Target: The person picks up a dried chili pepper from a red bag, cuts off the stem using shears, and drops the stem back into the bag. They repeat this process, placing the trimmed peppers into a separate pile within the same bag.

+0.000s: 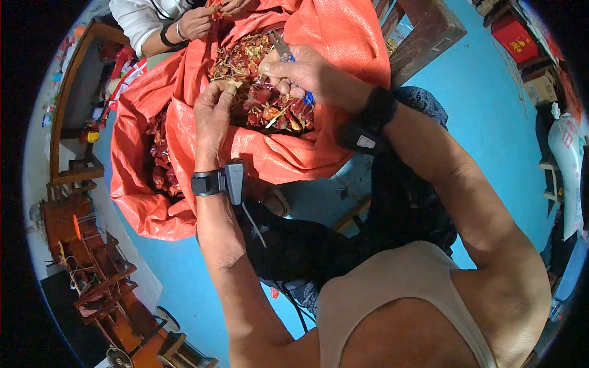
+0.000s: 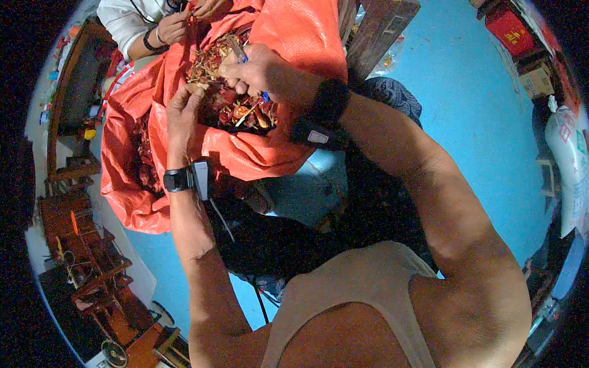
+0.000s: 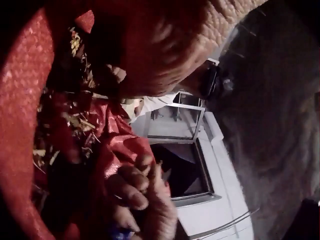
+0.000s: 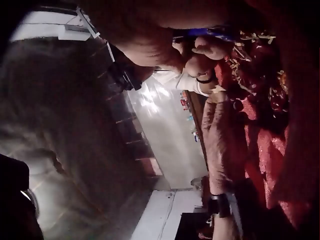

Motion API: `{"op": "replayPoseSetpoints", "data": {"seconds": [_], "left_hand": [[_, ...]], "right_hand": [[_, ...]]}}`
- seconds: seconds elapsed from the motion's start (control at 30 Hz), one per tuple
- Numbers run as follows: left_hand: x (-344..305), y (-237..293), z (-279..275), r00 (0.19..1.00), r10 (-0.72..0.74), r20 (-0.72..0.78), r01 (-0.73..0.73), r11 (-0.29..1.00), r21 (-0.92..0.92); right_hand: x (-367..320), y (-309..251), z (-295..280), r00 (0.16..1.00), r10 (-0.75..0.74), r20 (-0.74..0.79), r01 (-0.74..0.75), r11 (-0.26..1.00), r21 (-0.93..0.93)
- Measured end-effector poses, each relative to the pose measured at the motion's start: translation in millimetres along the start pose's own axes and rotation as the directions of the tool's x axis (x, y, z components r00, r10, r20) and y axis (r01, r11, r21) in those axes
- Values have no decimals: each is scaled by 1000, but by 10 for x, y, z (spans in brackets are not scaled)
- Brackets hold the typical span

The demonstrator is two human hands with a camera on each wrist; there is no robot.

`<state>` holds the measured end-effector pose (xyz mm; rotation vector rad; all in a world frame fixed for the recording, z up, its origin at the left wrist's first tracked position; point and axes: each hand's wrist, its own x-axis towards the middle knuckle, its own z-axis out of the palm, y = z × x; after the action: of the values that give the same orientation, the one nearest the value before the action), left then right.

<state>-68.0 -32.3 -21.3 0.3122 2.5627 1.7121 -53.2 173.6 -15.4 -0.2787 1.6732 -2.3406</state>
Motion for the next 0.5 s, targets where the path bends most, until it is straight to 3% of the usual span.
{"op": "replayPoseSetpoints", "data": {"seconds": [0.03, 0.07, 0.33, 0.5], "left_hand": [[-28, 7, 36, 998, -68, -7, 63, 950, -307], [-110, 152, 102, 990, -137, -17, 117, 902, -415], [-274, 238, 234, 986, -94, 141, 152, 861, -485], [-277, 219, 304, 981, -155, 118, 194, 840, -506]], "right_hand": [[-16, 0, 12, 1000, 1, 1, -1, 1000, -2], [-34, -11, 32, 999, -19, 36, 20, 1000, -21], [-69, -34, 84, 996, -28, 79, 46, 970, -239], [-64, -16, 94, 977, -109, 185, 168, 922, -348]]}}
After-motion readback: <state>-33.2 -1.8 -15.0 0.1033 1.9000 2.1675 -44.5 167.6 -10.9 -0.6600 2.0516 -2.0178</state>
